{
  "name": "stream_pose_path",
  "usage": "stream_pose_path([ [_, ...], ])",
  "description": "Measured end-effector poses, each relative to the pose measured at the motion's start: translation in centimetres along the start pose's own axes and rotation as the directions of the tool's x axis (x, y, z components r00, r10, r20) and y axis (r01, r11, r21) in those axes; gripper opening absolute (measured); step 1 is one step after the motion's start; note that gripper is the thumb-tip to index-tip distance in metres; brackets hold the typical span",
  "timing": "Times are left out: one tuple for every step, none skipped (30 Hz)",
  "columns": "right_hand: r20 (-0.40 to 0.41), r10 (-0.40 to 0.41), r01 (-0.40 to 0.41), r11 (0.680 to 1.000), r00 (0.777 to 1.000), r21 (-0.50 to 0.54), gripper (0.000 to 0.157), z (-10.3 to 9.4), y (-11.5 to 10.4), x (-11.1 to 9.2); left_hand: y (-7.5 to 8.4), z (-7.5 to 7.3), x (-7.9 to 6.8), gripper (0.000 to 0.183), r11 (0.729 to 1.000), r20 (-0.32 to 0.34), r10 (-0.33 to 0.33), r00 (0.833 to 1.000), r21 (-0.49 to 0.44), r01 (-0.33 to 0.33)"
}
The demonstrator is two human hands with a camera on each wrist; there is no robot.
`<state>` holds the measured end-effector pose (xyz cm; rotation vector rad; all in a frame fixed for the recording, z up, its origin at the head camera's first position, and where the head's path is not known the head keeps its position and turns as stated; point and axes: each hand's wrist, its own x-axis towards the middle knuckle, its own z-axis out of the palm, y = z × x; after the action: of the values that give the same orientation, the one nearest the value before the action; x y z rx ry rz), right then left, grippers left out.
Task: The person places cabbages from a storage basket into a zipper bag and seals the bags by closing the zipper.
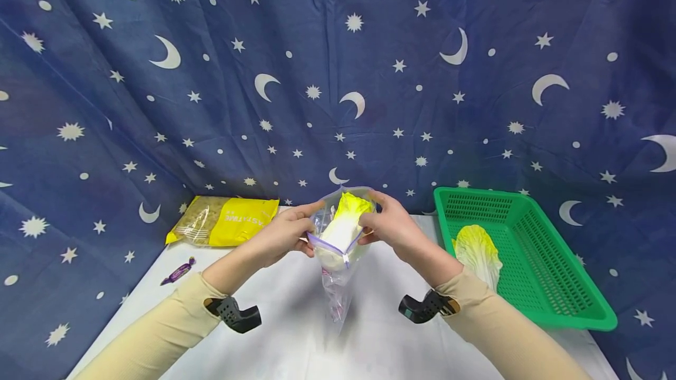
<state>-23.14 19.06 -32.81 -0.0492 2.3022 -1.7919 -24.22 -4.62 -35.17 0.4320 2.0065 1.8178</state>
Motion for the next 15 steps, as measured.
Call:
stream_pose_path([
  [0.006, -0.007, 0.007, 1.000, 1.000, -0.003, 0.092, 0.1, 0.1, 0.0, -0.1, 0.1, 0.0, 0.066, 1.000, 0.001, 0.005, 1.000, -0.006, -0.005],
  [0.011, -0.013, 0.013, 1.000, 1.000, -0.005, 0.094, 0.1, 0.2, 0.0, -0.1, 0.1, 0.0, 0.066, 1.000, -0.001, 0.012, 1.000, -0.014, -0.012],
  [0.014, -0.021, 0.021, 1.000, 1.000, -0.008, 0.096, 0.2, 0.3, 0.0, -0.2, 0.2, 0.1, 0.066, 0.999, -0.005, 0.020, 1.000, -0.025, -0.020],
  [0.015, -0.030, 0.030, 0.999, 0.999, -0.012, 0.097, 0.3, 0.4, 0.0, -0.3, 0.3, 0.1, 0.067, 0.999, -0.009, 0.035, 0.999, -0.035, -0.035],
  [0.014, -0.037, 0.037, 0.999, 0.999, -0.015, 0.097, 0.4, 0.6, 0.0, -0.3, 0.3, 0.1, 0.067, 0.998, -0.015, 0.046, 0.999, -0.046, -0.046],
  [0.011, -0.039, 0.039, 0.999, 0.999, -0.014, 0.098, 0.5, 0.7, 0.0, -0.4, 0.4, 0.2, 0.067, 0.997, -0.021, 0.057, 0.998, -0.055, -0.058],
  [0.008, -0.037, 0.037, 0.999, 0.999, -0.006, 0.099, 0.6, 0.9, 0.0, -0.5, 0.4, 0.2, 0.068, 0.995, -0.028, 0.068, 0.997, -0.066, -0.070],
  [0.010, -0.030, 0.030, 1.000, 1.000, 0.008, 0.099, 0.7, 1.1, 0.0, -0.6, 0.4, 0.2, 0.068, 0.994, -0.033, 0.078, 0.996, -0.077, -0.080],
  [0.012, -0.020, 0.019, 0.999, 1.000, 0.026, 0.100, 0.8, 1.3, -0.1, -0.7, 0.5, 0.2, 0.068, 0.992, -0.036, 0.088, 0.995, -0.087, -0.091],
  [0.019, -0.009, 0.007, 0.998, 1.000, 0.055, 0.101, 1.0, 1.5, -0.1, -0.8, 0.5, 0.3, 0.068, 0.990, -0.039, 0.099, 0.994, -0.097, -0.103],
  [0.027, 0.004, -0.007, 0.996, 1.000, 0.087, 0.102, 1.1, 1.7, -0.1, -0.8, 0.5, 0.3, 0.067, 0.988, -0.047, 0.107, 0.993, -0.108, -0.111],
  [0.038, 0.016, -0.020, 0.992, 0.999, 0.122, 0.102, 1.1, 1.9, -0.1, -0.9, 0.5, 0.3, 0.067, 0.985, -0.053, 0.119, 0.991, -0.119, -0.125],
  [0.043, 0.027, -0.033, 0.987, 0.999, 0.155, 0.100, 1.2, 2.1, -0.2, -1.0, 0.5, 0.4, 0.067, 0.982, -0.060, 0.127, 0.990, -0.129, -0.134],
  [0.046, 0.034, -0.042, 0.982, 0.998, 0.184, 0.098, 1.3, 2.2, -0.2, -1.1, 0.5, 0.4, 0.067, 0.981, -0.066, 0.135, 0.989, -0.133, -0.142],
  [0.040, 0.040, -0.048, 0.977, 0.998, 0.208, 0.096, 1.3, 2.4, -0.2, -1.1, 0.5, 0.4, 0.067, 0.981, -0.070, 0.140, 0.988, -0.125, -0.148],
])
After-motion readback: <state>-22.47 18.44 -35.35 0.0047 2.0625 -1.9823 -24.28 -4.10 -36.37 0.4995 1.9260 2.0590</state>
